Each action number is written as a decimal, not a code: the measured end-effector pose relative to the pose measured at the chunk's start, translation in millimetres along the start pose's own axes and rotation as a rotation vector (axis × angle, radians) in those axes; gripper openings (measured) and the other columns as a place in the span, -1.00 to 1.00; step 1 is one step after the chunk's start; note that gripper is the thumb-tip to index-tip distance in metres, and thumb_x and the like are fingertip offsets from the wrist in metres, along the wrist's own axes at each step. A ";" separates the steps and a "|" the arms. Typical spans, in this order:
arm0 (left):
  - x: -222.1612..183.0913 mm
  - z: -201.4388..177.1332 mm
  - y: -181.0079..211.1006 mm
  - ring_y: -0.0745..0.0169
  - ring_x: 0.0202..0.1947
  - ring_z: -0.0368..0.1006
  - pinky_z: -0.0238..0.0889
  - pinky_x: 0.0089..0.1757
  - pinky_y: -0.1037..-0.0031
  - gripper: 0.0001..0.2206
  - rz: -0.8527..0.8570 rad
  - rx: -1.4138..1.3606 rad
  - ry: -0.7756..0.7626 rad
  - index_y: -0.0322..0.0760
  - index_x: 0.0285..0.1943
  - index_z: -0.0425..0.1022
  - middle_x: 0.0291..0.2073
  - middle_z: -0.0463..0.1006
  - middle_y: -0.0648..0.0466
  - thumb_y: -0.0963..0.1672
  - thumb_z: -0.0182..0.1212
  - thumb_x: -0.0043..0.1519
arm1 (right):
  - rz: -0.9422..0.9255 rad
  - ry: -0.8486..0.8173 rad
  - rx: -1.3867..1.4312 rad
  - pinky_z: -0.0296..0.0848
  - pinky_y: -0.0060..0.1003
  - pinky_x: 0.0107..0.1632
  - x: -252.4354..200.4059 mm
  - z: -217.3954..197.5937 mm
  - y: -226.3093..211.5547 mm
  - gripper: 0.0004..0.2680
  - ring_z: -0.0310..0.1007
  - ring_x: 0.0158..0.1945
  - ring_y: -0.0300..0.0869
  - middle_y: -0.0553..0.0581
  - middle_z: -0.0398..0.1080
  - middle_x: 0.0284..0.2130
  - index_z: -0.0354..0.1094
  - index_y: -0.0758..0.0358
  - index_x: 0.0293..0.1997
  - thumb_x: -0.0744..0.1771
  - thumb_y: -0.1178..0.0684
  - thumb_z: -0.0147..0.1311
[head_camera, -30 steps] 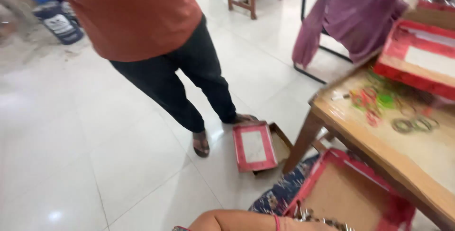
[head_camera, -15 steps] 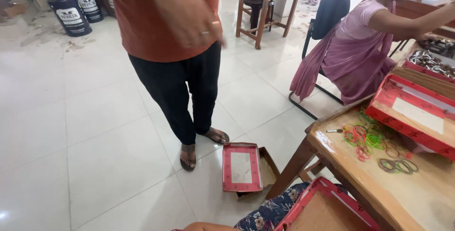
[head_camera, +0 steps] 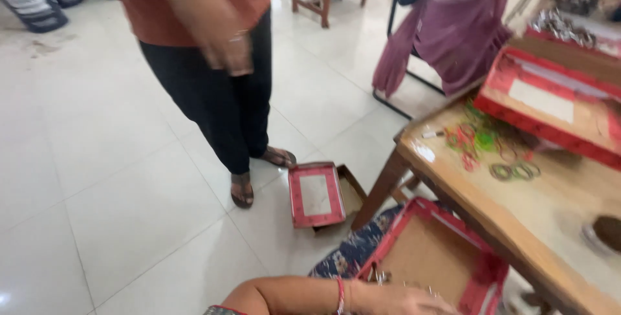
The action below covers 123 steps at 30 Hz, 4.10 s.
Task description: Sorting and organizing small metal pins from a tray into a circular bundle or holder by hand.
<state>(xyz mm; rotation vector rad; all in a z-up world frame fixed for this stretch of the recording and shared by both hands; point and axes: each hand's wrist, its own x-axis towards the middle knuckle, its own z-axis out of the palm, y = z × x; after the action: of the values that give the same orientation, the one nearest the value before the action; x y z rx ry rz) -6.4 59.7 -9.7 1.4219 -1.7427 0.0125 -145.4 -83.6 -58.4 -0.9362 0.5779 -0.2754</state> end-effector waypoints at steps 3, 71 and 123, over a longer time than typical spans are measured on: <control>-13.7 1.8 -12.3 -0.08 0.12 0.48 0.35 0.15 0.23 -0.53 -0.025 -0.206 -0.063 -0.28 0.33 0.38 0.13 0.51 -0.09 -0.07 0.24 0.22 | 0.049 0.220 0.035 0.52 -0.17 -0.03 -7.3 -45.0 15.8 -0.85 0.56 -0.09 -0.11 0.17 0.53 -0.15 0.42 0.28 0.03 0.38 0.10 0.10; -6.4 38.4 -17.9 -0.03 0.05 0.53 0.42 0.07 0.27 -0.72 0.103 -0.117 -0.034 -0.30 0.09 0.46 -0.04 0.55 -0.03 -0.24 0.35 0.22 | 0.165 0.252 0.443 0.54 -0.31 -0.07 -21.6 -48.0 53.6 -0.82 0.54 -0.10 -0.23 0.03 0.55 -0.15 0.47 0.23 0.02 0.34 0.08 0.20; 16.3 40.1 -55.6 0.01 -0.16 0.60 0.48 -0.12 0.27 -0.83 -0.496 -0.411 -0.224 -0.34 -0.08 0.48 -0.25 0.62 -0.09 -0.17 0.31 0.22 | 0.056 0.356 0.339 0.59 -0.23 -0.08 -12.6 -46.8 39.9 -0.80 0.59 -0.19 -0.15 0.11 0.58 -0.25 0.48 0.29 -0.04 0.28 0.14 0.27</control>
<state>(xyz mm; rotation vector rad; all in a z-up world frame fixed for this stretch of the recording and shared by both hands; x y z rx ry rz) 14.6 7.3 -52.0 1.5380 -1.4075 -0.7524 -183.7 -86.6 -108.1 -0.5439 0.8525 -0.4784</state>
